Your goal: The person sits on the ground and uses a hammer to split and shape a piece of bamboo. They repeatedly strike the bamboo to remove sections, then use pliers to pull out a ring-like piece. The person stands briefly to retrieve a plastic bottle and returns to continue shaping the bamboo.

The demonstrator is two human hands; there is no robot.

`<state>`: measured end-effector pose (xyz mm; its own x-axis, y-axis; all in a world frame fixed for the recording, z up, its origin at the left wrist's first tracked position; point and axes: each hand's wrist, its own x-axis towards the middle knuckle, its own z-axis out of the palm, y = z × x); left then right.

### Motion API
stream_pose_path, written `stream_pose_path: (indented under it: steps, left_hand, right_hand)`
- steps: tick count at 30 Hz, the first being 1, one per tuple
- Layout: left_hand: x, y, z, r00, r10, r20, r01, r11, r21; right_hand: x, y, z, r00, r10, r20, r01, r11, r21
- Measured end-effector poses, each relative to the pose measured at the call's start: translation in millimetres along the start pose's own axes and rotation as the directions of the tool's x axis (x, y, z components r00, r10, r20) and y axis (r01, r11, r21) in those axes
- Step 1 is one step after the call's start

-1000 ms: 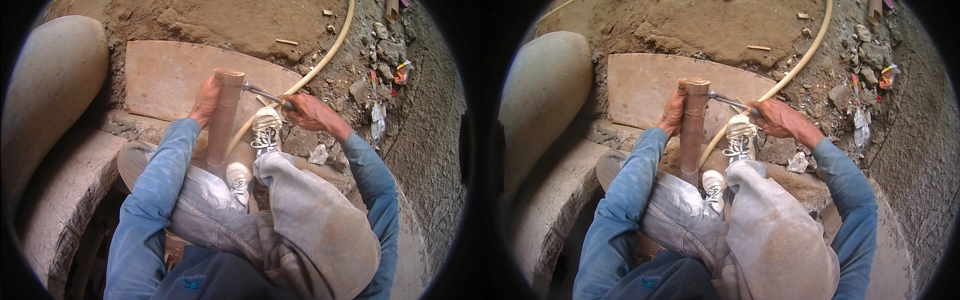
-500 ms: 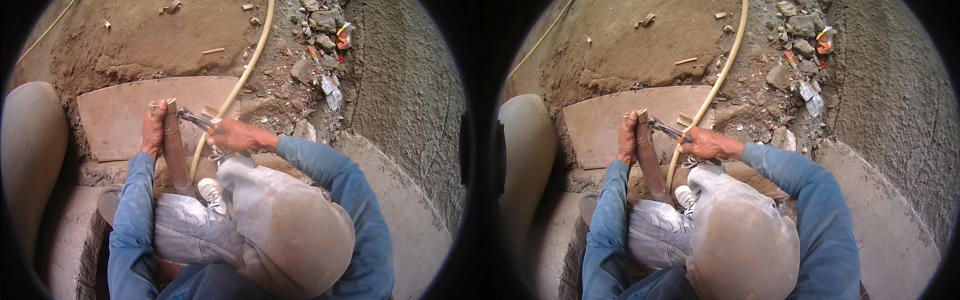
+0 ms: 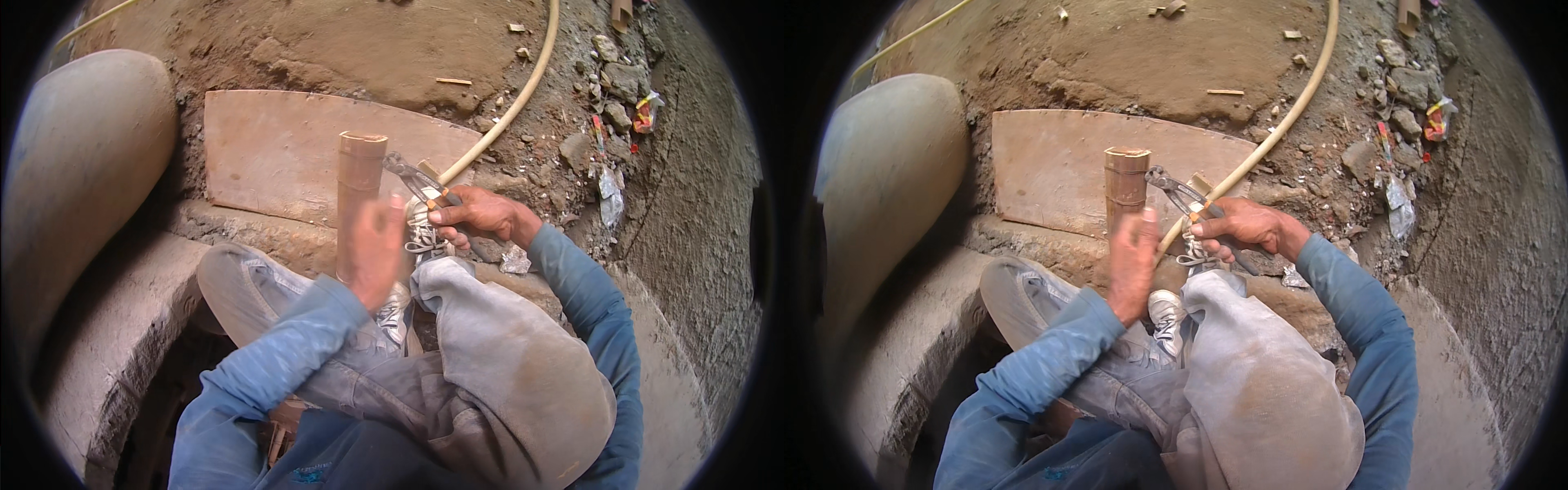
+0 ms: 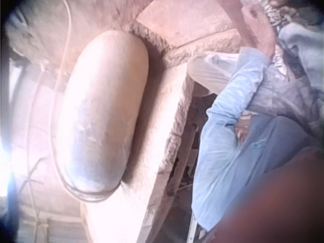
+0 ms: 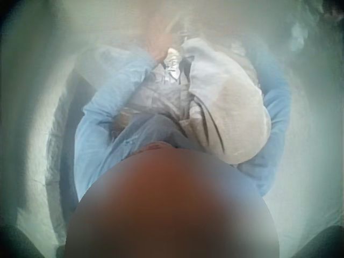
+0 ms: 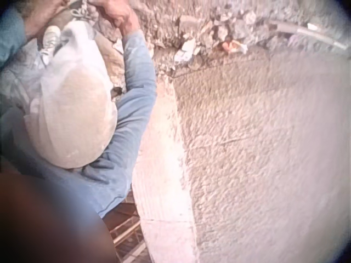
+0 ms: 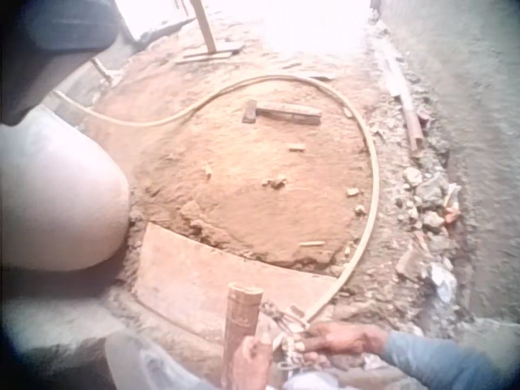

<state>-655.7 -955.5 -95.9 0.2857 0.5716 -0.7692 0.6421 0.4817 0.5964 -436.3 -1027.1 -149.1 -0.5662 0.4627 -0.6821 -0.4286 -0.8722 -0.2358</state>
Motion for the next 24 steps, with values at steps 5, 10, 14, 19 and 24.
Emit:
stream_pose_path:
  steps: [5,10,14,19,24]
  left_hand:
    - [28.2,-0.7,54.5,0.887,-0.068,0.456,0.423,0.514,-0.746]
    - [65.9,-4.7,70.8,0.867,0.19,0.46,0.386,0.326,-0.863]
    - [82.0,-19.9,62.6,0.782,0.43,0.451,0.434,0.145,-0.889]
    - [81.6,-6.5,66.9,0.859,0.218,0.464,0.407,0.258,-0.876]
    - [86.8,-21.6,60.6,0.854,0.183,0.487,0.413,0.331,-0.848]
  right_hand:
    - [-3.4,0.5,-6.5,0.999,0.03,0.021,-0.032,0.997,0.074]
    - [-3.2,-1.3,-15.4,0.997,0.01,0.075,-0.012,1.0,0.02]
    - [2.6,-1.2,-14.6,0.999,0.036,0.04,-0.035,0.999,-0.016]
    - [-1.5,3.8,-9.4,0.999,0.024,0.027,-0.024,1.0,-0.002]
    - [3.5,14.4,11.9,0.981,-0.166,-0.101,0.17,0.985,0.027]
